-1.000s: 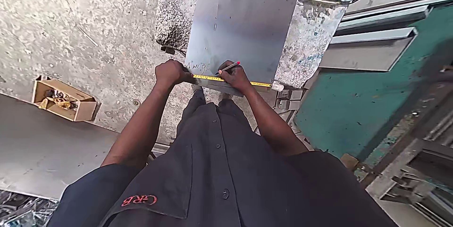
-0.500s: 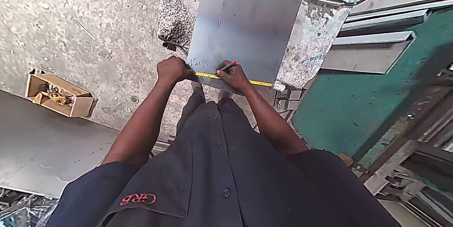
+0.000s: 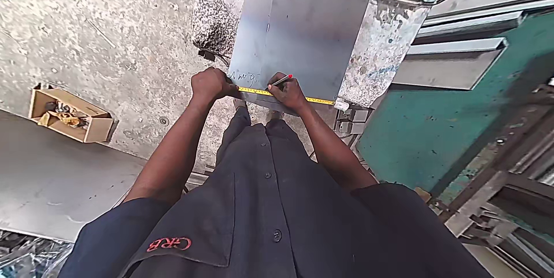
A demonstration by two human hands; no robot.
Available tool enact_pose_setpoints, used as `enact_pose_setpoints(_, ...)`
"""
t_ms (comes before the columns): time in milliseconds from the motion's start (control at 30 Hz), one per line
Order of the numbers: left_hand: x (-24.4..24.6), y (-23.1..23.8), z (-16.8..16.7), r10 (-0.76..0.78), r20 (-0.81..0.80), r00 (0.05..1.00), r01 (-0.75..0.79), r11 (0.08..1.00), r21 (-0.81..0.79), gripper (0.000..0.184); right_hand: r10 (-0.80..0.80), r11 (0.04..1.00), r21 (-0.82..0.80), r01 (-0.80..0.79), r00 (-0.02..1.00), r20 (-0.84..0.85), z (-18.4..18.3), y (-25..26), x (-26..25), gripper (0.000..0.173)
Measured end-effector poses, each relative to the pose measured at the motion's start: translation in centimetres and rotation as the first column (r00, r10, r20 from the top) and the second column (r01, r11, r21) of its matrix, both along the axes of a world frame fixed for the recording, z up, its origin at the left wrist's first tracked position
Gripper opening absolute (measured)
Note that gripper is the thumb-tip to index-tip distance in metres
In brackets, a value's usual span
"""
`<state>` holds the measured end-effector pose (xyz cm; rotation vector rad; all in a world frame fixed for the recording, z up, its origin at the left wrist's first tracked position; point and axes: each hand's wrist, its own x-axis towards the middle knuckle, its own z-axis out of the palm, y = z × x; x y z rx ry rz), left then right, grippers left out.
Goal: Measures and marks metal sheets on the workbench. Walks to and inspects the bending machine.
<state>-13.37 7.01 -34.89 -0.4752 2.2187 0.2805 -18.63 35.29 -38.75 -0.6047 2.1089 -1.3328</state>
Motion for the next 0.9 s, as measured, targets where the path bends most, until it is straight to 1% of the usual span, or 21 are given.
enact_pose_setpoints(167,0.00,0.11,0.40,0.007,0.005,1.000,-0.007,1.000,0.000,0.066,-0.004,1.000,-0.027,0.005,1.000,0.013,0.00,-0.12,0.09,0.014)
enact_pose_setpoints(333,0.14,-0.03,0.04,0.000,-0.011,1.000,0.000,1.000,-0.001,0.066,0.016,0.997,-0.076,-0.011,0.998,0.058,0.05,-0.60,0.14,0.014)
enact_pose_setpoints(533,0.09,0.09,0.28,0.014,-0.013,1.000,-0.014,1.000,-0.005,0.064,0.005,1.000,-0.007,-0.005,0.996,0.092,0.24,-0.47,0.14,0.015)
enact_pose_setpoints(900,0.20,0.16,-0.02,0.014,-0.023,1.000,-0.015,1.000,-0.012,0.063,-0.023,0.999,-0.022,0.026,0.992,0.124,0.18,-0.35,0.19,0.017)
